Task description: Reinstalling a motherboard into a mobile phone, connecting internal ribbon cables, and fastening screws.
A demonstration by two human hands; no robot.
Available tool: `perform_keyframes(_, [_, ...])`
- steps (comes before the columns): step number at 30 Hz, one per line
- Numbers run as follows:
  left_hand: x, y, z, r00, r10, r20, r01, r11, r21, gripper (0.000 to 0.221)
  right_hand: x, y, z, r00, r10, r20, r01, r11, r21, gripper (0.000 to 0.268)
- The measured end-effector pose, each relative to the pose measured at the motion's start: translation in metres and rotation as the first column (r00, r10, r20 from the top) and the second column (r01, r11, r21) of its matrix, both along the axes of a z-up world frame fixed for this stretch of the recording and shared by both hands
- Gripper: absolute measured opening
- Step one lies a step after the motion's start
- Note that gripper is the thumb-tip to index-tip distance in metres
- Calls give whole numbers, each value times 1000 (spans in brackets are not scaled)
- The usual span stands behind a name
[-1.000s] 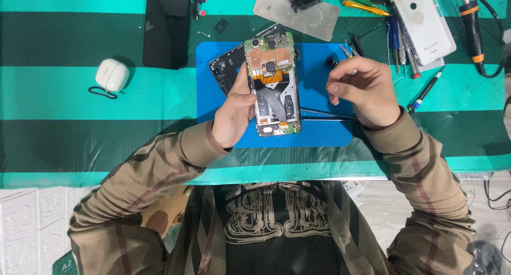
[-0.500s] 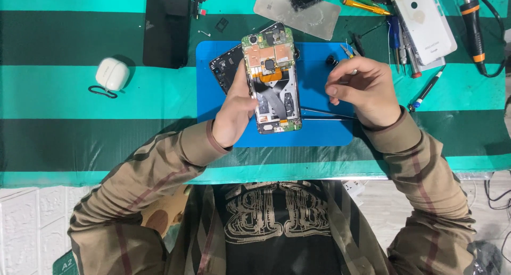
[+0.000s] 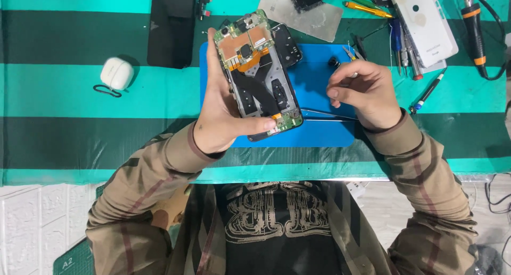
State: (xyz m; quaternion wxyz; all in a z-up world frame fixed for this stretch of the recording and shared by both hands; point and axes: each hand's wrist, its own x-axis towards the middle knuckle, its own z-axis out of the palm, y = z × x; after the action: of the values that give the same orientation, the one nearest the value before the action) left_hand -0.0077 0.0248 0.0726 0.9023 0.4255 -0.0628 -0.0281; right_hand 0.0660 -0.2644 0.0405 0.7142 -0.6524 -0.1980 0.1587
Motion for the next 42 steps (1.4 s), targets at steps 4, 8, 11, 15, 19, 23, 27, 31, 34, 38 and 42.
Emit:
perform_keyframes(4, [-2, 4, 12, 999, -9, -52, 6, 999, -50, 147, -1, -1, -4, 999, -38, -32, 38, 999, 15, 18])
perform_keyframes(8, [-2, 7, 11, 1000, -1, -5, 1, 998, -61, 143, 0, -4, -7, 999, -37, -14, 37, 999, 0, 19])
perform_keyframes(11, [-2, 9, 12, 999, -35, 22, 36, 997, -64, 135, 1, -6, -9, 999, -39, -7, 39, 999, -11, 19])
perform_keyframes(15, [0, 10, 12, 997, -74, 20, 74, 996, -39, 109, 1, -6, -9, 1000, -30, -2, 30, 1000, -9, 18])
perform_keyframes(19, [1, 10, 7, 998, -57, 26, 58, 997, -49, 100, 1, -6, -9, 1000, -23, -4, 23, 1000, -8, 18])
perform_keyframes(23, [1, 8, 4, 999, -52, 8, 52, 996, -72, 96, 2, -6, -9, 1000, -18, -4, 18, 1000, -1, 18])
perform_keyframes(27, [3, 4, 2, 1000, -4, 18, 6, 991, -133, 97, 1, -4, -8, 1000, -21, -16, 21, 1000, 2, 17])
perform_keyframes(31, [-1, 4, -1, 993, 114, 35, -112, 992, -49, 106, 0, -4, -7, 1000, -21, -19, 21, 1000, 4, 17])
perform_keyframes(34, [-5, 5, -5, 979, 175, 108, -194, 958, 209, 115, 0, -3, -5, 1000, -14, -15, 14, 1000, 3, 16])
perform_keyframes(38, [-10, 5, 4, 961, 95, 259, -124, 988, 97, 127, 1, -2, -5, 1000, -5, 2, 5, 1000, -12, 15])
perform_keyframes(42, [-13, 6, 6, 945, 101, 310, -156, 975, 160, 126, 1, -2, -6, 1000, -1, -3, 1, 1000, 1, 16])
